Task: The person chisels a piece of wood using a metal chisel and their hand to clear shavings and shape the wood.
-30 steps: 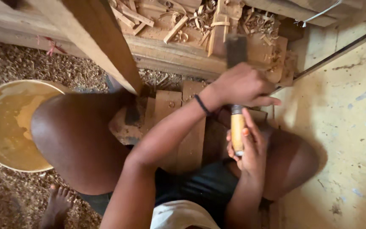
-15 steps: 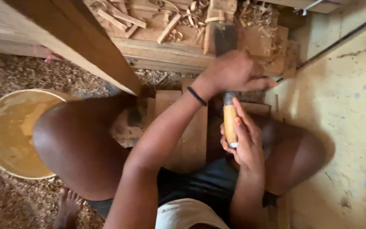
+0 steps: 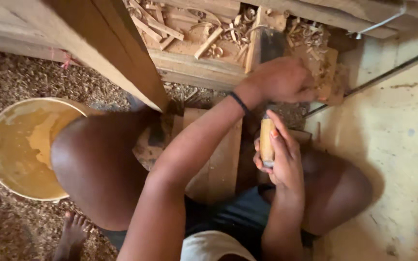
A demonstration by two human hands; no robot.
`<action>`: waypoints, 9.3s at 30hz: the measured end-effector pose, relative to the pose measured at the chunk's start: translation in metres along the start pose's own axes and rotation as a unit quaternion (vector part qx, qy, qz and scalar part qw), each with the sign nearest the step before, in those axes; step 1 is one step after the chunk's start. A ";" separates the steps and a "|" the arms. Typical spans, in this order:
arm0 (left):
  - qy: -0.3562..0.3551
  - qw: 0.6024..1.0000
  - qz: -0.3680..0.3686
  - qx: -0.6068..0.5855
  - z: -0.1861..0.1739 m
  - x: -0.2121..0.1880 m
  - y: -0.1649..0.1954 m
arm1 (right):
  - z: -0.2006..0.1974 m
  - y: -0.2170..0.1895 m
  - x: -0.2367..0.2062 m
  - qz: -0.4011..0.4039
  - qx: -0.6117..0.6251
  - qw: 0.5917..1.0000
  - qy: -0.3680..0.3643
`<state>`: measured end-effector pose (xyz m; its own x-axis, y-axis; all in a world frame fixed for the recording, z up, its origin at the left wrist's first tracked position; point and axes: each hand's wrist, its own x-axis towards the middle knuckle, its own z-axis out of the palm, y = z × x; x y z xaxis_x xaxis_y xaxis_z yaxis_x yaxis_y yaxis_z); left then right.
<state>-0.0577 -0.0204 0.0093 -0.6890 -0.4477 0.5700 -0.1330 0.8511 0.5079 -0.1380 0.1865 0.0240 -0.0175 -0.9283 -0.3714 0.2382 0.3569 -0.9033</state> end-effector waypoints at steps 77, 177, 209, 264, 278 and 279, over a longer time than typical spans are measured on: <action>0.259 0.918 -0.259 0.155 -0.040 -0.071 -0.010 | -0.023 0.039 -0.089 -0.128 0.107 0.980 0.108; 0.075 0.996 -0.023 -0.035 -0.010 -0.037 0.052 | 0.002 0.019 -0.050 -0.055 -0.001 0.997 0.049; 0.183 0.981 -0.019 0.063 -0.005 -0.028 0.027 | 0.025 0.004 -0.016 -0.117 0.103 0.988 0.004; 0.149 0.952 -0.242 0.117 -0.060 -0.086 -0.007 | -0.041 0.059 -0.043 -0.064 0.011 0.993 0.100; 0.171 0.978 -0.071 0.097 -0.036 -0.054 0.034 | -0.041 0.042 -0.066 -0.102 0.018 0.985 0.140; 0.156 0.985 -0.023 0.075 -0.029 -0.049 0.044 | -0.040 0.040 -0.068 -0.097 0.030 0.986 0.134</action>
<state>-0.0088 0.0313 0.0230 -0.4306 -0.5292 0.7311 -0.2792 0.8484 0.4496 -0.1659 0.2684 0.0044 -0.3218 -0.9149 -0.2437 0.2611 0.1616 -0.9517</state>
